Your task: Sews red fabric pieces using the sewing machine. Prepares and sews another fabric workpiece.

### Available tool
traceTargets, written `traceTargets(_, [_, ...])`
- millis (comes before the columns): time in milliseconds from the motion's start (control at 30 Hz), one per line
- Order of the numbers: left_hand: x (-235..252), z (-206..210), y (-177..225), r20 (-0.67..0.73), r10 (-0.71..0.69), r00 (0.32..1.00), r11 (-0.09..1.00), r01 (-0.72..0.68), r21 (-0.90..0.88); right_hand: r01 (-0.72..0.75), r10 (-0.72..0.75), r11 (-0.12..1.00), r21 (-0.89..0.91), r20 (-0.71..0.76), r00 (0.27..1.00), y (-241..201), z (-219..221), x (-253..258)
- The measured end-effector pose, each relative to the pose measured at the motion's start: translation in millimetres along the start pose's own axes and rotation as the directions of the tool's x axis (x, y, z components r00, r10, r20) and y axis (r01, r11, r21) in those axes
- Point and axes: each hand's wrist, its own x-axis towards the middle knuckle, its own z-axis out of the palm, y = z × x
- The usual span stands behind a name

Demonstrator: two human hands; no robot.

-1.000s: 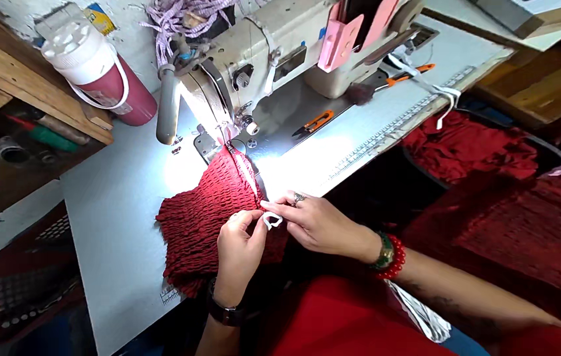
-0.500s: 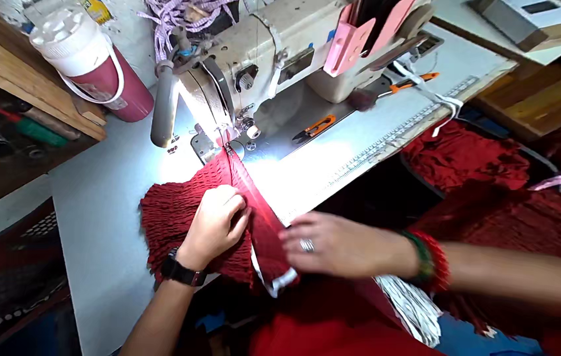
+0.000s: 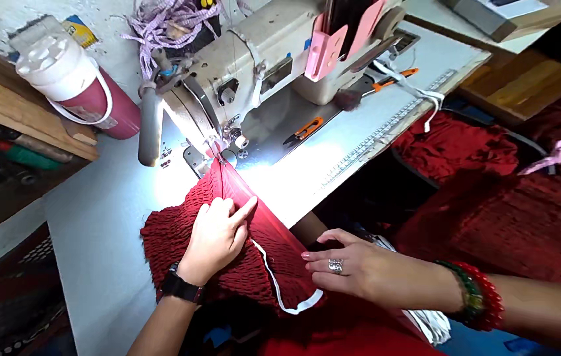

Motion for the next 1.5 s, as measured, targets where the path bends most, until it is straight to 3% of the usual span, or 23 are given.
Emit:
traceTargets(467, [37, -16, -58, 0.066, -0.028, 0.997, 0.993, 0.02, 0.119, -0.014, 0.014, 1.0, -0.01, 0.002, 1.0, 46, 11, 44])
traceTargets(667, [-2, -11, 10, -0.087, 0.256, 0.963, 0.942, -0.269, -0.201, -0.085, 0.086, 0.996, -0.013, 0.015, 0.996, 62, 15, 59])
traceTargets(733, [-18, -4, 13, -0.136, 0.266, 0.954, 0.924, -0.293, -0.246, -0.062, 0.063, 0.997, -0.04, 0.027, 0.998, 55, 14, 59])
traceTargets(833, [-32, -1, 6, -0.183, 0.201, 0.962, 0.93, -0.246, -0.274, 0.022, -0.021, 0.998, -0.056, 0.03, 0.999, 34, 11, 50])
traceTargets(1000, [-24, -2, 21, -0.065, 0.063, 0.996, 0.973, -0.076, -0.22, 0.063, -0.062, 0.992, -0.112, 0.015, 0.998, 30, 8, 48])
traceTargets(1500, [8, -4, -22, -0.001, 0.046, 0.999, 0.991, -0.045, -0.123, -0.057, 0.06, 0.992, -0.115, 0.021, 0.998, 67, 13, 75])
